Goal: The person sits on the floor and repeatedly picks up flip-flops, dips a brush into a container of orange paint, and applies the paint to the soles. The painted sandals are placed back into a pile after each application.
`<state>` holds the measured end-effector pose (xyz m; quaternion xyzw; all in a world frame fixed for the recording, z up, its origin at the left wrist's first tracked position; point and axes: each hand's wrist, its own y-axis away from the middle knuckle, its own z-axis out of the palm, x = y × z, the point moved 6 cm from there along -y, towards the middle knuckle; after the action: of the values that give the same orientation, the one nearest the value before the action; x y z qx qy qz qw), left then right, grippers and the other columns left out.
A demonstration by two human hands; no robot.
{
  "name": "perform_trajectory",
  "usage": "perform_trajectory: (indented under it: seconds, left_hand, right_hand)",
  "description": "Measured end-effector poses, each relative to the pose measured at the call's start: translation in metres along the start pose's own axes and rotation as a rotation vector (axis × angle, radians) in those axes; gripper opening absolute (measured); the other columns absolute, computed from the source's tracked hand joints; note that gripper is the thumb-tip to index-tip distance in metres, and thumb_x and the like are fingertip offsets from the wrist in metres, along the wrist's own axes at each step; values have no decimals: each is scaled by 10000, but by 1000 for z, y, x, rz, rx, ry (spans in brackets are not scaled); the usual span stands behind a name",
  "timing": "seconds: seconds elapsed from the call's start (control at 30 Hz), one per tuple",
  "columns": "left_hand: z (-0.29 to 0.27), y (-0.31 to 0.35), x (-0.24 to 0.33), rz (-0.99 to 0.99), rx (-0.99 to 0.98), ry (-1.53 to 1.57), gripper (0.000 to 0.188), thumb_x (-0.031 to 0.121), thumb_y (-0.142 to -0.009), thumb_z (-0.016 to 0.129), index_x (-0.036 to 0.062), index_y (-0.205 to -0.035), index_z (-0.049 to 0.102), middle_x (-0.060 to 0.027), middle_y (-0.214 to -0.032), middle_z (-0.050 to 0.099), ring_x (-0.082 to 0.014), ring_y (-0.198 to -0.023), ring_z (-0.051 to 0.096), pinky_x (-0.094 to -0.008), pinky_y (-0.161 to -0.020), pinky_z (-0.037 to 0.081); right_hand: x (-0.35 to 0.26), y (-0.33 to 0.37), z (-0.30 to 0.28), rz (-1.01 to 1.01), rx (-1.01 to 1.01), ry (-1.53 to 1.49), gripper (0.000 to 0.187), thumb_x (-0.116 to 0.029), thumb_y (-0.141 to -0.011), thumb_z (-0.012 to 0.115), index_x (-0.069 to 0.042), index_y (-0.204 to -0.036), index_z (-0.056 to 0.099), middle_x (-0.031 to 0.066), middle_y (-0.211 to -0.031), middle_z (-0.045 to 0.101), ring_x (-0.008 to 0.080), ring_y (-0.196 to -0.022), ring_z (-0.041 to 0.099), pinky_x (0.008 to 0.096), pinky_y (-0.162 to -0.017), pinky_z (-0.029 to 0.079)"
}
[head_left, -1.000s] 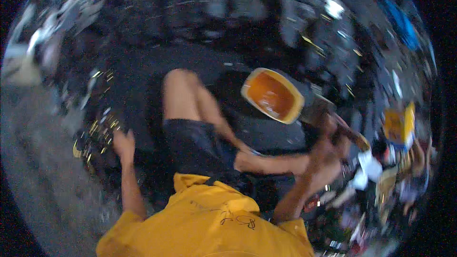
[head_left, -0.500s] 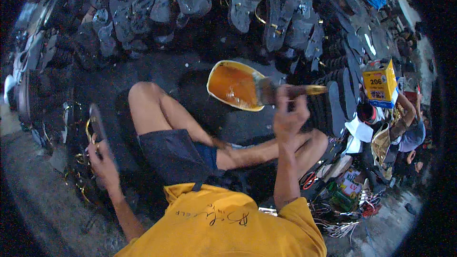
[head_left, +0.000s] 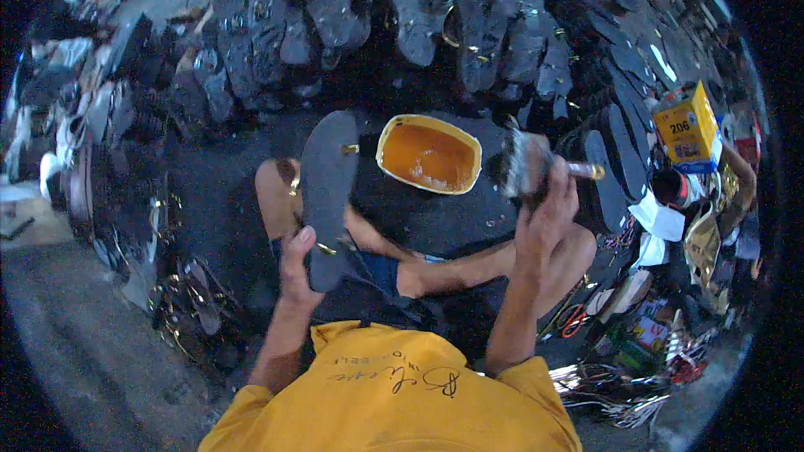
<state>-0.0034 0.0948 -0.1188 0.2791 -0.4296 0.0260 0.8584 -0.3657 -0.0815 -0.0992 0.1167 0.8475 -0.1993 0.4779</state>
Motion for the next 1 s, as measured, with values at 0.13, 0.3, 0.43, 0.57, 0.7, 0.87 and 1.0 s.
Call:
perform_trajectory:
  seconds: [0.13, 0.3, 0.43, 0.57, 0.7, 0.87, 1.0]
  left_hand:
    - [64, -14, -16, -63, -207, 339, 600, 477, -1019, 546, 19, -1405, 544, -185, -1226, 690, -252, -1040, 706, -387, -918, 571]
    - [81, -5, -24, -10, -271, 162, 695, 553, -1002, 504, -7, -1413, 513, -193, -1253, 673, -283, -1061, 692, -412, -944, 560]
    - [90, 3, -25, 41, -245, 154, 745, 599, -987, 485, -11, -1415, 504, -179, -1270, 667, -301, -1093, 679, -437, -970, 548]
    - [96, -11, -17, 90, -243, 208, 793, 596, -969, 492, -43, -1438, 473, -218, -1310, 643, -342, -1141, 665, -457, -1021, 532]
    - [86, 5, -33, 29, -398, 107, 708, 435, -979, 553, -20, -1503, 414, -240, -1407, 572, -343, -1205, 644, -455, -1045, 529]
    - [79, -36, -24, 29, -385, 488, 613, 468, -1028, 480, 22, -1449, 483, -196, -1342, 614, -329, -1158, 665, -457, -1008, 554]
    - [74, -66, -40, -18, -424, 596, 564, 535, -1065, 409, 83, -1335, 610, -110, -1180, 718, -280, -1037, 714, -450, -929, 595]
  right_hand:
    - [-84, -1, 45, 227, -209, -838, 353, -141, -864, 834, -12, -1164, 701, 67, -1068, 738, 153, -970, 681, 311, -919, 541]
    - [-131, 14, 75, -178, -219, -555, 226, -146, -877, 821, -18, -1039, 727, 40, -912, 746, 136, -773, 680, 299, -745, 559]
    - [-124, 3, 67, 107, -172, -652, 232, -149, -870, 826, -12, -1003, 695, 38, -911, 729, 123, -801, 660, 302, -760, 547]
    - [-119, 42, 65, -89, -344, -639, 270, -164, -846, 838, 3, -1002, 695, 27, -895, 718, 107, -802, 642, 293, -762, 532]
    - [-128, -10, 65, 279, -158, -812, 243, -187, -872, 821, 4, -960, 699, 1, -854, 683, 74, -742, 565, 259, -700, 483]
    - [-131, 56, 51, 51, -399, -703, 279, -159, -857, 832, 3, -1016, 669, 29, -943, 698, 112, -877, 660, 280, -800, 541]
    - [-151, 95, 42, -163, -343, -542, 358, -191, -817, 875, -16, -1046, 662, 55, -971, 712, 151, -872, 689, 318, -779, 560]
